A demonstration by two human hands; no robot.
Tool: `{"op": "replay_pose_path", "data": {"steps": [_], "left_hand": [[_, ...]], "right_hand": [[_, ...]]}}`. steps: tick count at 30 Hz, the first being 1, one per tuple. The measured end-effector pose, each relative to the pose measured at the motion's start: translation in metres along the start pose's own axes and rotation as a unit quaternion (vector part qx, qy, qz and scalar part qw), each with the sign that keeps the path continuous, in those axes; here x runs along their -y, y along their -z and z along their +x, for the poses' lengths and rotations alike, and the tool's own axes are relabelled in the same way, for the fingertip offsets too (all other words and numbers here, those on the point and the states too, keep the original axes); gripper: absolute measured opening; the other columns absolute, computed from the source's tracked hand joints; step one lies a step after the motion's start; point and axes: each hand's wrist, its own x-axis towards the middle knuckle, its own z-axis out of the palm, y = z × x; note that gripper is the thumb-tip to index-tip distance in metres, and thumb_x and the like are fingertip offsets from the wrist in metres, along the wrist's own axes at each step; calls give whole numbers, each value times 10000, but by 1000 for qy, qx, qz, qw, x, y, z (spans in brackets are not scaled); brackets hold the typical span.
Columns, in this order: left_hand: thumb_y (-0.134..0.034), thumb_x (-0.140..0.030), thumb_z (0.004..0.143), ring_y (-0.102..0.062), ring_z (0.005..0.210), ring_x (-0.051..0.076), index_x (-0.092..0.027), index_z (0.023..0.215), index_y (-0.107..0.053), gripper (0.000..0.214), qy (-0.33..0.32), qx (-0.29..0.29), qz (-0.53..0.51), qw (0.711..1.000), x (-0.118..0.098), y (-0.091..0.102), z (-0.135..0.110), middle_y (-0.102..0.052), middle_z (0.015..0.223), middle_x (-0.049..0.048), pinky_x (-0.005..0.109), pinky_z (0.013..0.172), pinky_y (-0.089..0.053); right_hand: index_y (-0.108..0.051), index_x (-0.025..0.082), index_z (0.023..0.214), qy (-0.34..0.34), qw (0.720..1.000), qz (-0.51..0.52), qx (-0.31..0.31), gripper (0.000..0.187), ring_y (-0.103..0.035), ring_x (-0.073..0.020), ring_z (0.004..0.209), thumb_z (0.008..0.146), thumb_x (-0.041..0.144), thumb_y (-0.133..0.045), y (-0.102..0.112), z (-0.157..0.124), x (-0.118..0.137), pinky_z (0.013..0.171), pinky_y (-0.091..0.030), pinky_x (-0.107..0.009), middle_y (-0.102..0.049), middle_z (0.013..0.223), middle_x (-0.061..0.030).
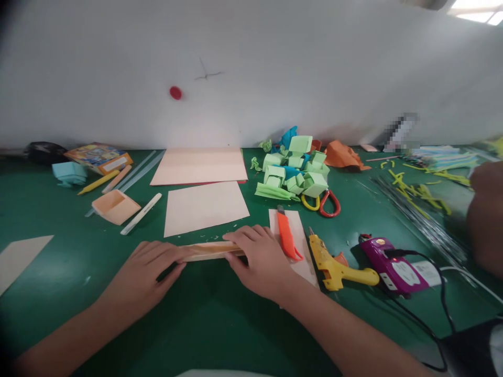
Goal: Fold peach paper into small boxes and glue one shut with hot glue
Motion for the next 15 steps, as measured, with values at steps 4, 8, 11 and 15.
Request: {"op": "replay_pose_path", "data": {"steps": [4, 8, 11, 15], "left_hand": [[-481, -149, 965, -637, 931, 203, -262, 971, -728, 272, -33, -6, -35, 999, 2, 0, 1, -714, 1000, 33, 355, 796, -457], [-476, -154, 955, -636, 937, 194, -254, 929, -729, 273, -33, -30, -69, 997, 0, 1, 6, -697, 974, 37, 335, 826, -496], [-481, -195, 959, -644, 941, 183, -249, 920, -727, 255, -2, -45, -112, 993, -1, 5, 11, -669, 977, 36, 303, 820, -529], [-529, -368, 963, -666, 881, 178, -244, 1113, -681, 247, 145, -45, -197, 969, -3, 10, 14, -654, 1095, 54, 278, 711, -571]], "right_hand": [[-661, 217, 1211, 8, 1000, 27, -5, 283, -615, -260, 1022, 990, 359, -557, 4, -2, 0, 872, -500, -439, -706, 1138, -91], [-696, 232, 1143, -22, 998, 54, 14, 229, -654, -232, 990, 965, 330, -590, 5, 0, 2, 799, -528, -363, -730, 1055, -63], [-723, 258, 1030, -64, 994, 77, 49, 186, -674, -191, 875, 958, 250, -552, 2, 2, 4, 701, -517, -304, -744, 965, -23], [-694, 257, 970, -134, 981, 130, 43, 149, -668, -170, 783, 917, 218, -561, 0, 4, 4, 633, -496, -274, -737, 906, -2]]}}
